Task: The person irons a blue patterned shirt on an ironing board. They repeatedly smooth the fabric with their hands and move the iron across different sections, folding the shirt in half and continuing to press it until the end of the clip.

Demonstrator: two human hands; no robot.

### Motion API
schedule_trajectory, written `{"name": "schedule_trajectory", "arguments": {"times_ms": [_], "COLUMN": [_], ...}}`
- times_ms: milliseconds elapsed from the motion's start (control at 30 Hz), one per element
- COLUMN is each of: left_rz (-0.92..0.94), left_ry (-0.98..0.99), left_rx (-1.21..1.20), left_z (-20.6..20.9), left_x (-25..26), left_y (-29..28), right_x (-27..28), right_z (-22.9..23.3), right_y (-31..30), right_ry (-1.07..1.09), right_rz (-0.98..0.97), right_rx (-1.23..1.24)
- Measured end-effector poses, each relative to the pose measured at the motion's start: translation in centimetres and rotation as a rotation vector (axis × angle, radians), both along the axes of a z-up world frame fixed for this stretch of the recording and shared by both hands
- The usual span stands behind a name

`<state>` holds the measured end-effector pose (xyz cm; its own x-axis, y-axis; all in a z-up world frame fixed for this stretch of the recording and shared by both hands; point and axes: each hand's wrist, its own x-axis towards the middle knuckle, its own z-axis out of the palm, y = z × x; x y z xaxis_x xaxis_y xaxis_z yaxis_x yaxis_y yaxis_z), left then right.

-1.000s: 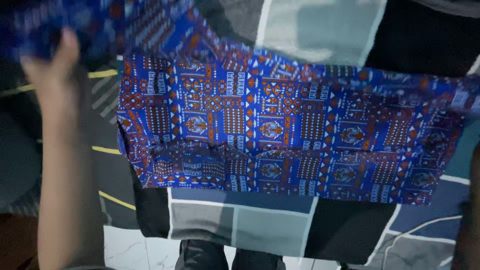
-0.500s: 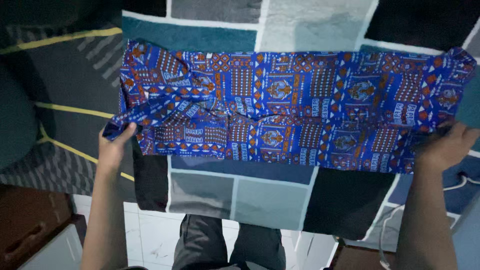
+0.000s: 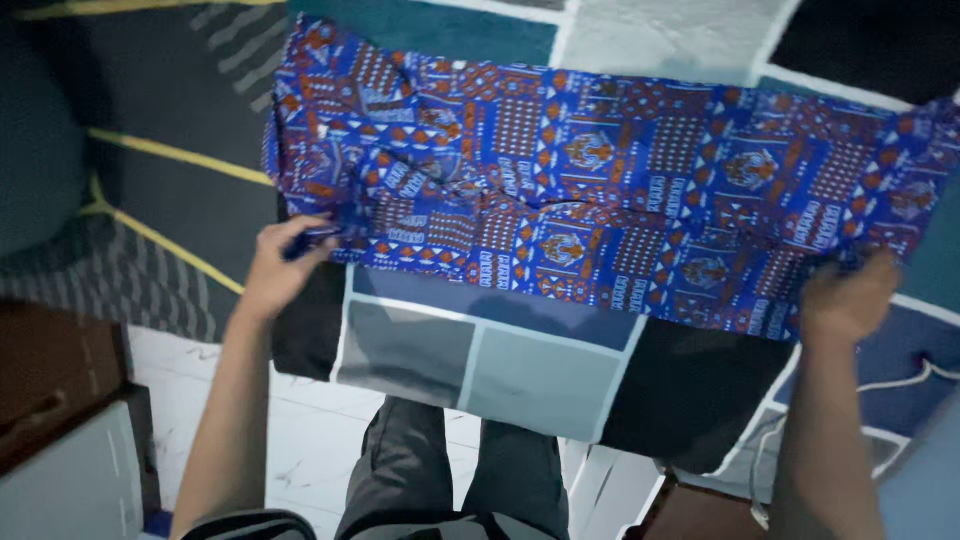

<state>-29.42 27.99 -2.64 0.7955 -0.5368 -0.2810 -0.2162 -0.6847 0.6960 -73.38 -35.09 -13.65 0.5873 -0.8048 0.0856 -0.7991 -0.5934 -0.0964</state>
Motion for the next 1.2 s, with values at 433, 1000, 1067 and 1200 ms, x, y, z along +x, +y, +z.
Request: {"name": "schedule_trajectory", "arguments": {"times_ms": [433, 1000, 1067, 1200], "left_rz": [-0.25, -0.442, -0.379, -0.014], "left_ry": [-0.417, -0.319, -0.264, -0.157], "left_rx": [0.28, -0.078, -0.174, -0.211], "left_z": [-6.4, -6.2, -6.2, -5.7], "left_x": [-2.2, -5.9, -5.5, -3.9], "left_y": [1.2, 4.2, 4.3, 3.1], "right_x": [34.0, 29.4, 29.0, 29.5], "right_z": [6.3, 3.5, 3.3, 4.1], "right_y": [33.3, 37.1, 37.3, 37.1], "right_ry": [-0.391, -0.064, -0.05, -0.018], "right_rz": [0.824, 1.156, 1.16, 1.182], "right_rx": [0.577, 0.577, 0.562, 0.573]}}
